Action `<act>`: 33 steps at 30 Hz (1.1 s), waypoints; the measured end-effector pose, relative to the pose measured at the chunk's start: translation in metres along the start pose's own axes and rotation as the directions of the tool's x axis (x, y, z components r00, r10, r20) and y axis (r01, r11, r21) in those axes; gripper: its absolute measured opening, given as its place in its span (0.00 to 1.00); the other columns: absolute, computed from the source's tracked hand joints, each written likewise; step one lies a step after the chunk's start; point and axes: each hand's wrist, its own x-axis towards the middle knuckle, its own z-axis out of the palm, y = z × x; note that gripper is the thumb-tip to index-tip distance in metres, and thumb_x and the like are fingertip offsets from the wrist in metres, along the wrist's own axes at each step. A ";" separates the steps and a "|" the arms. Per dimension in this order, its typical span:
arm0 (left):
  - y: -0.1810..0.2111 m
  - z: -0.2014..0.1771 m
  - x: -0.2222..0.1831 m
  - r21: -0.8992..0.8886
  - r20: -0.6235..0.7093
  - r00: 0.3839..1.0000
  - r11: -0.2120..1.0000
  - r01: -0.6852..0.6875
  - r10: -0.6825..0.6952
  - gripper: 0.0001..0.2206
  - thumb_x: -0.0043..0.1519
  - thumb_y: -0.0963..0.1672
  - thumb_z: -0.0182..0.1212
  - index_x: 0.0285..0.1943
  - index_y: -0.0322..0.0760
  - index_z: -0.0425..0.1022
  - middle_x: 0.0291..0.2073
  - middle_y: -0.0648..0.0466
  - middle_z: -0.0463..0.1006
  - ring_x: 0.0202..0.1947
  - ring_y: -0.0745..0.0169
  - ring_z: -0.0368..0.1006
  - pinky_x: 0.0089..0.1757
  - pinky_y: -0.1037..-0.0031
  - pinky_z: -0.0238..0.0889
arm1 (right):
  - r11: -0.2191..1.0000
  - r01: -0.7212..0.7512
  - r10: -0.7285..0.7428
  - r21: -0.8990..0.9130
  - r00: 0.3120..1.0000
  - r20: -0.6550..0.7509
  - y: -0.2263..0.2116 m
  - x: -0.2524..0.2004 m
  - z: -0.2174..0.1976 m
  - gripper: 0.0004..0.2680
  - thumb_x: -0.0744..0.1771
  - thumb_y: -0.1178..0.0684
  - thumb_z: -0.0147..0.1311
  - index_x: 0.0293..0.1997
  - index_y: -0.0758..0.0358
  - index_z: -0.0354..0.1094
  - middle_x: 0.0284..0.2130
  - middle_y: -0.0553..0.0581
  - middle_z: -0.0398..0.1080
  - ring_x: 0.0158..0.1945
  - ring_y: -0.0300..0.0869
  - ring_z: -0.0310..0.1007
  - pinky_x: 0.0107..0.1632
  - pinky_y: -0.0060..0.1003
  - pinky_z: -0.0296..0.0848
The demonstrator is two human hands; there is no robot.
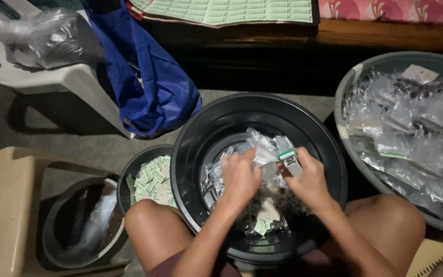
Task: Packaging small metal clips into plastic bags and stapling paper labels to the bags
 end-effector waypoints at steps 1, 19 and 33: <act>-0.006 -0.003 0.002 0.044 -0.004 1.000 0.999 -0.006 0.007 0.20 0.51 0.45 0.66 0.54 0.41 0.78 0.35 0.45 0.85 0.42 0.41 0.78 0.55 0.48 0.56 | 0.999 -0.043 0.044 -0.015 0.998 0.042 0.007 -0.001 0.000 0.12 0.57 0.57 0.72 0.37 0.55 0.73 0.23 0.57 0.74 0.30 0.52 0.77 0.35 0.40 0.74; 0.032 -0.076 0.012 -0.887 0.064 0.959 0.457 -0.072 0.276 0.65 0.42 0.39 0.80 0.81 0.52 0.23 0.74 0.26 0.46 0.69 0.18 0.52 0.62 0.32 0.49 | 0.364 -0.742 0.511 0.563 0.665 0.546 -0.039 0.018 -0.026 0.10 0.56 0.63 0.71 0.31 0.63 0.70 0.21 0.53 0.70 0.24 0.41 0.71 0.33 0.34 0.69; 0.040 -0.022 0.008 -0.302 0.459 0.888 0.940 0.158 -0.002 0.44 0.47 0.44 0.72 0.75 0.62 0.56 0.39 0.51 0.85 0.48 0.41 0.81 0.50 0.54 0.72 | 0.988 -0.042 0.107 -0.146 0.877 0.468 -0.028 0.030 -0.049 0.14 0.55 0.60 0.70 0.38 0.60 0.70 0.20 0.60 0.74 0.25 0.57 0.76 0.31 0.44 0.72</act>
